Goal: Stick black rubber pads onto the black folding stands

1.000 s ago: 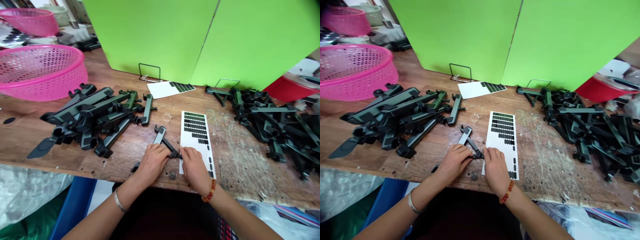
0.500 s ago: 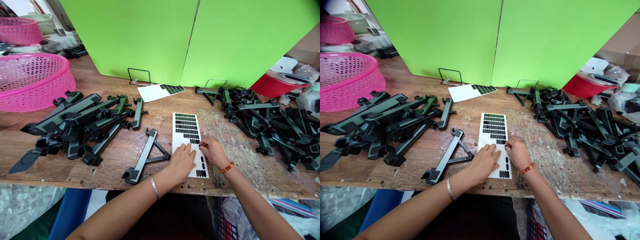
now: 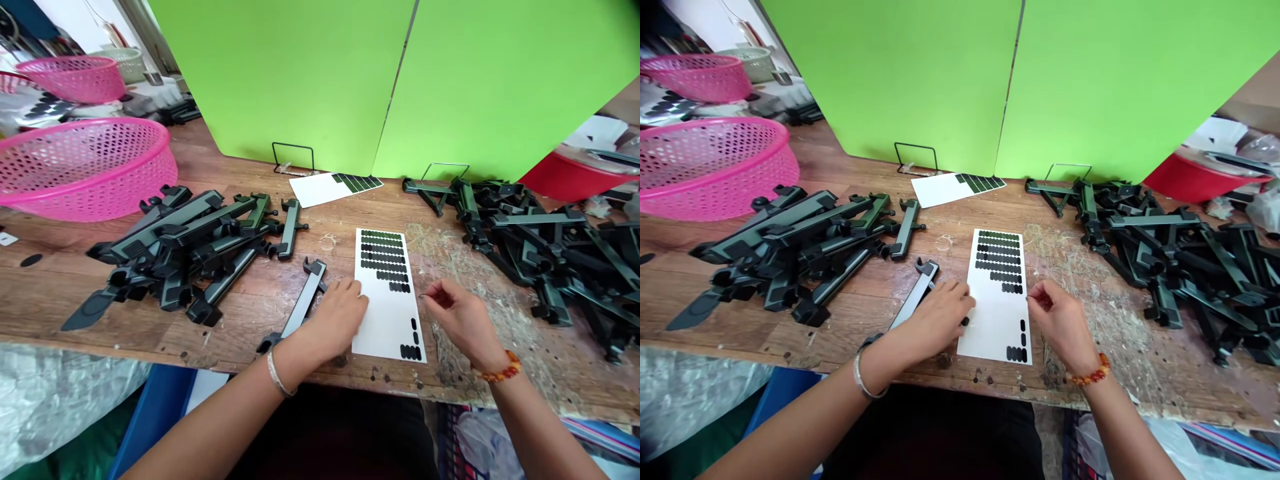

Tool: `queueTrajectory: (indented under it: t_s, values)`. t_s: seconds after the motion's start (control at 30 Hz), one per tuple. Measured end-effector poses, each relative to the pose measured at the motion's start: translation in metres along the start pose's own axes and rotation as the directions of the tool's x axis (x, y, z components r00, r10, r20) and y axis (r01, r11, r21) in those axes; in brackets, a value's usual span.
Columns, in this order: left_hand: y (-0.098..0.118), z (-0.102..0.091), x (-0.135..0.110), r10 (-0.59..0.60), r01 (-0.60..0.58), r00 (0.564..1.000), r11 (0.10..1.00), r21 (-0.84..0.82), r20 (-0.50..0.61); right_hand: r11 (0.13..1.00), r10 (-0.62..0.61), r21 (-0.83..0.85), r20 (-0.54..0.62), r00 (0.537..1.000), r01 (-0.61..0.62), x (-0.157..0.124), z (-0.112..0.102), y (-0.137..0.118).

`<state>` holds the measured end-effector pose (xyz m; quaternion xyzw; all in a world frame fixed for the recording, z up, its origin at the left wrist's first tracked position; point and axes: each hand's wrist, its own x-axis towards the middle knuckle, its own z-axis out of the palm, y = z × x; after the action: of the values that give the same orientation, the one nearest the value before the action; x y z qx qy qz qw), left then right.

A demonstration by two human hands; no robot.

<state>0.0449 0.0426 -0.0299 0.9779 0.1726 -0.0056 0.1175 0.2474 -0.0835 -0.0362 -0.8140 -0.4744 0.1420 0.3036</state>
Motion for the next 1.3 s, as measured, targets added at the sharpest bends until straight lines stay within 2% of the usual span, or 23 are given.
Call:
queueTrajectory:
  t_s: [0.07, 0.13, 0.2, 0.27, 0.33, 0.37, 0.43, 0.5, 0.53, 0.57, 0.6, 0.63, 0.67, 0.73, 0.8, 0.87, 0.97, 1.07, 1.2, 1.3]
  values:
    - [-0.014, -0.008, -0.009, -0.015, 0.015, 0.999, 1.0, 0.026, 0.031, 0.993, -0.004, 0.115, 0.014, 1.0, 0.002, 0.002, 0.005, -0.004]
    - [-0.024, -0.018, -0.019, -0.007, 0.007, 1.0, 1.0, -0.025, -0.001, 0.978, -0.015, 0.207, 0.006, 1.0, 0.013, 0.005, 0.014, -0.013]
    - [-0.033, -0.032, -0.031, -0.031, 0.007, 0.991, 0.984, -0.177, -0.133, 0.974, -0.034, 0.226, 0.0, 0.999, 0.034, 0.007, 0.021, -0.027]
    - [-0.039, -0.044, -0.046, -0.161, 0.024, 0.94, 0.911, -0.412, -0.302, 0.973, -0.048, 0.228, 0.023, 0.999, 0.041, 0.008, 0.025, -0.044]
    - [-0.045, -0.047, -0.062, -0.383, 0.031, 0.843, 0.735, -0.677, -0.378, 0.959, -0.04, 0.282, 0.081, 0.996, 0.015, 0.009, 0.026, -0.063]
    - [-0.047, -0.044, -0.069, -0.493, 0.023, 0.793, 0.61, -0.792, -0.357, 0.947, -0.032, 0.32, 0.12, 0.992, -0.008, 0.01, 0.027, -0.072]
    - [-0.051, -0.029, -0.082, -0.655, -0.026, 0.716, 0.32, -0.947, -0.241, 0.921, -0.034, 0.385, 0.224, 0.974, -0.056, 0.013, 0.029, -0.087]
    - [-0.055, -0.008, -0.094, -0.721, -0.092, 0.684, 0.067, -0.993, -0.112, 0.902, -0.075, 0.423, 0.337, 0.938, -0.08, 0.015, 0.034, -0.098]
    - [-0.057, 0.002, -0.099, -0.729, -0.109, 0.682, -0.019, -0.994, -0.061, 0.896, -0.113, 0.437, 0.391, 0.914, -0.076, 0.016, 0.037, -0.102]
    - [-0.059, 0.01, -0.105, -0.725, -0.104, 0.689, -0.07, -0.992, -0.021, 0.893, -0.161, 0.445, 0.438, 0.884, -0.058, 0.017, 0.041, -0.107]
    - [-0.062, 0.017, -0.11, -0.712, -0.073, 0.702, -0.081, -0.994, 0.007, 0.894, -0.211, 0.447, 0.476, 0.854, -0.029, 0.018, 0.045, -0.111]
    - [-0.065, 0.021, -0.116, -0.699, -0.016, 0.715, -0.047, -0.999, 0.021, 0.897, -0.256, 0.442, 0.504, 0.825, 0.008, 0.018, 0.05, -0.115]
    - [-0.067, 0.024, -0.121, -0.694, 0.059, 0.72, 0.035, -0.998, 0.019, 0.902, -0.291, 0.43, 0.528, 0.798, 0.045, 0.019, 0.055, -0.12]
    - [-0.072, 0.025, -0.129, -0.7, 0.219, 0.712, 0.297, -0.929, -0.057, 0.911, -0.327, 0.402, 0.572, 0.752, 0.091, 0.02, 0.068, -0.13]
    - [-0.076, 0.027, -0.134, -0.688, 0.332, 0.704, 0.538, -0.775, -0.176, 0.923, -0.313, 0.378, 0.629, 0.711, 0.072, 0.021, 0.083, -0.141]
    - [-0.078, 0.03, -0.136, -0.653, 0.371, 0.714, 0.657, -0.656, -0.251, 0.938, -0.271, 0.345, 0.696, 0.665, 0.021, 0.022, 0.099, -0.15]
    - [-0.08, 0.038, -0.136, -0.617, 0.359, 0.737, 0.703, -0.613, -0.276, 0.968, -0.19, 0.249, 0.764, 0.616, -0.01, 0.026, 0.119, -0.16]
    - [-0.081, 0.044, -0.135, -0.598, 0.339, 0.746, 0.72, -0.605, -0.294, 0.984, -0.15, 0.179, 0.782, 0.605, 0.013, 0.03, 0.131, -0.164]
    - [-0.082, 0.047, -0.137, -0.58, 0.312, 0.746, 0.738, -0.598, -0.327, 0.988, -0.148, 0.146, 0.787, 0.598, 0.051, 0.033, 0.135, -0.169]
    - [-0.082, 0.048, -0.137, -0.578, 0.311, 0.744, 0.744, -0.591, -0.336, 0.992, -0.122, 0.115, 0.808, 0.577, 0.05, 0.033, 0.136, -0.172]
